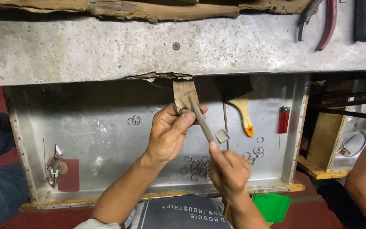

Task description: The person files a small metal ring with a metal file, then repeatedly picks up rings from a tray and places them onto a green digital scale. The person also uses a brush to sweep the tray surface.

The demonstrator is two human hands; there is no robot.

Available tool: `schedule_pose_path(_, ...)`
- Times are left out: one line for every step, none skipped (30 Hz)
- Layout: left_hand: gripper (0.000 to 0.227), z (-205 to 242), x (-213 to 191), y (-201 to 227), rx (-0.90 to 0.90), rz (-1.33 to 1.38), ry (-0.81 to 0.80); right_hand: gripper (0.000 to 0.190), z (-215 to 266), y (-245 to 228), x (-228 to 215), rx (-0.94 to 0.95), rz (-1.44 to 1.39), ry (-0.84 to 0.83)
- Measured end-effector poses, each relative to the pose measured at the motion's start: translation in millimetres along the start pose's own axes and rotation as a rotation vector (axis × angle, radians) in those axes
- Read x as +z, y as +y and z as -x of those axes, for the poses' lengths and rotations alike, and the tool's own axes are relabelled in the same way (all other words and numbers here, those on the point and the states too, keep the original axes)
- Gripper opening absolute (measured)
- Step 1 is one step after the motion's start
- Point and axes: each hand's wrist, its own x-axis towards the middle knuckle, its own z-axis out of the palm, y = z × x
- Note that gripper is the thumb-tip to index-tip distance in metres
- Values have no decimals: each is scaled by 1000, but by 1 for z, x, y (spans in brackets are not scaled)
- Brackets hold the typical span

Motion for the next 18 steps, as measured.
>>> schedule_pose_path(8, -1, 6, 0, -3, -1, -1, 36, -16, 1, 4, 3, 1, 1)
schedule_pose_path(3, -3, 12, 1, 26, -14, 63, 36, -32, 2, 8, -42, -43, 85)
schedule_pose_path(9, -5, 19, 1, 55, -27, 128, 39, -49, 3, 12, -88, -87, 169)
schedule_pose_path(9, -4, 14, -3, 53, -29, 128, 39, -45, 4, 12, -86, -87, 170)
schedule_pose_path(9, -4, 10, -8, 52, -29, 130, 37, -41, 5, 12, -68, -101, 188)
schedule_pose_path(9, -4, 4, -12, 52, -30, 132, 36, -37, 6, 12, -50, -116, 207)
schedule_pose_path(9, -3, 2, -11, 49, -27, 134, 36, -22, 6, 6, -48, -114, 203)
schedule_pose_path(5, -3, 0, -10, 22, -7, 64, 36, -7, 5, 0, -10, -58, 122)
schedule_pose_path(7, -2, -2, -9, -6, 12, -6, 39, 9, 5, -6, 30, -4, 41)
schedule_pose_path(7, -1, -2, -8, -9, 14, -5, 39, 15, 5, -9, 32, -3, 39)
schedule_pose_path(7, -2, -1, -6, -4, 7, -15, 40, 20, 5, -11, 38, -10, 1)
schedule_pose_path(8, -2, 0, -5, 0, 0, -24, 41, 26, 5, -14, 44, -17, -37)
schedule_pose_path(8, -2, -1, -5, 1, -1, -24, 41, 21, 6, -12, 43, -19, -36)
schedule_pose_path(8, -3, -2, -6, 12, 2, -26, 39, 15, 8, -11, 35, -15, -50)
schedule_pose_path(8, -3, -3, -6, 21, 4, -30, 38, 11, 9, -10, 28, -12, -63)
schedule_pose_path(8, -4, -1, -5, 22, 1, -30, 38, 1, 11, -5, 29, -14, -61)
schedule_pose_path(5, -3, 0, -3, 18, -33, -20, 36, -7, 13, -1, -1, 18, -44)
schedule_pose_path(4, -3, 1, -2, 14, -67, -10, 34, -16, 14, 3, -31, 51, -27)
